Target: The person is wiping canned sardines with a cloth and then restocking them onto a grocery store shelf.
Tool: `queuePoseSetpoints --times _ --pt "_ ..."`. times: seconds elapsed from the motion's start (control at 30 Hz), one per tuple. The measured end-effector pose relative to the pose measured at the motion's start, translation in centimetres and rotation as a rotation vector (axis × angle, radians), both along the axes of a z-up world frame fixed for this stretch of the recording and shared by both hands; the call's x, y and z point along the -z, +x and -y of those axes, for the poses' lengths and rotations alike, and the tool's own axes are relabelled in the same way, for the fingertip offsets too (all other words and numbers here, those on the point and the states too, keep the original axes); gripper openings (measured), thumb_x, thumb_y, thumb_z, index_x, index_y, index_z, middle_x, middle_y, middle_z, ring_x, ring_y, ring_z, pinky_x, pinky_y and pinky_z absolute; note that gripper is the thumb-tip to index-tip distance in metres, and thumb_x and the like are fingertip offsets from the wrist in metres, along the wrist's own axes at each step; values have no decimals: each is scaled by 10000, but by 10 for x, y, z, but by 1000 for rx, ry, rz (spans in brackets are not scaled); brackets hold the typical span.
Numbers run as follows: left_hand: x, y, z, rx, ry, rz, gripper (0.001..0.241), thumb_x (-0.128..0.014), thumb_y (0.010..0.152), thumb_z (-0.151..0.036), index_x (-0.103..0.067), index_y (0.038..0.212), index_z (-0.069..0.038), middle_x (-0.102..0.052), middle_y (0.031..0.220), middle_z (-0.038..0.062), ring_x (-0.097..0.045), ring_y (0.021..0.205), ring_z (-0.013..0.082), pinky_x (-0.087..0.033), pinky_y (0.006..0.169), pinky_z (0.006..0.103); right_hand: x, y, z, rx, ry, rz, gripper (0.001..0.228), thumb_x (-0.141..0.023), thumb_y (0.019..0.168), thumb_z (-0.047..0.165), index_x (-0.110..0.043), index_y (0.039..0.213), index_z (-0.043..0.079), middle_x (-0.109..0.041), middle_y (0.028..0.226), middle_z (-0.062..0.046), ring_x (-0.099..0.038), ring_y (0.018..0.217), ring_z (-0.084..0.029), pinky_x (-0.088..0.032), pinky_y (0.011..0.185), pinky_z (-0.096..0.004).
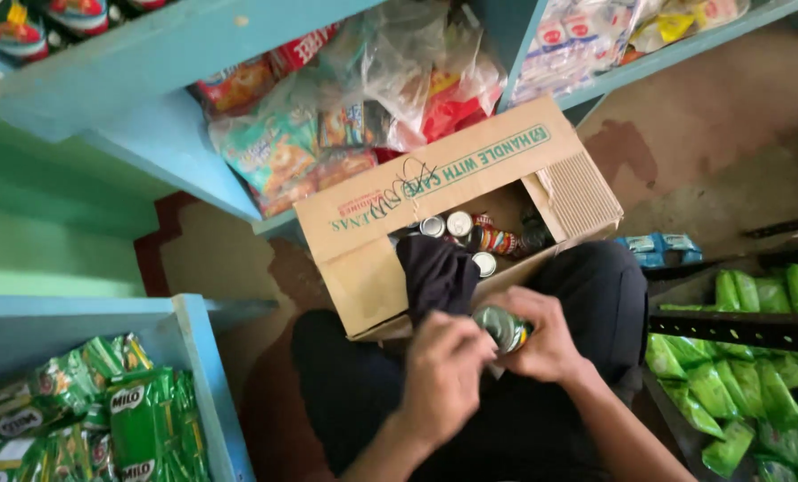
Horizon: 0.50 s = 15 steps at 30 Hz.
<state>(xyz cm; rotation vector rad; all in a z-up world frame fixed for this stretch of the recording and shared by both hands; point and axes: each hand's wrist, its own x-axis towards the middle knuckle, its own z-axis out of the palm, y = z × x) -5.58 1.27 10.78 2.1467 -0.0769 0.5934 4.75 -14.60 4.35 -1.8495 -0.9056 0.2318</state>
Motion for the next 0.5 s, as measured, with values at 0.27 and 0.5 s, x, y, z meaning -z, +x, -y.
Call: queuePoseSetpoints --times 0.27,0.5 --pt "5 -5 6 30 -56 -35 76 -601 881 -44 -674 884 -63 -592 933 62 -513 814 261 -443 751 379 17 -17 6 -54 47 -259 484 -834 531 172 -740 989 45 -751 874 -40 -668 715 -162 -553 687 -284" --pt "22 0 -1 25 -118 -26 133 -688 821 30 -707 941 -24 -643 931 64 -554 782 250 -499 720 361 17 -35 11 -59 -37 -340 493 -851 504 100 -712 975 57 -725 812 -22 -603 652 -166 -530 643 -282"
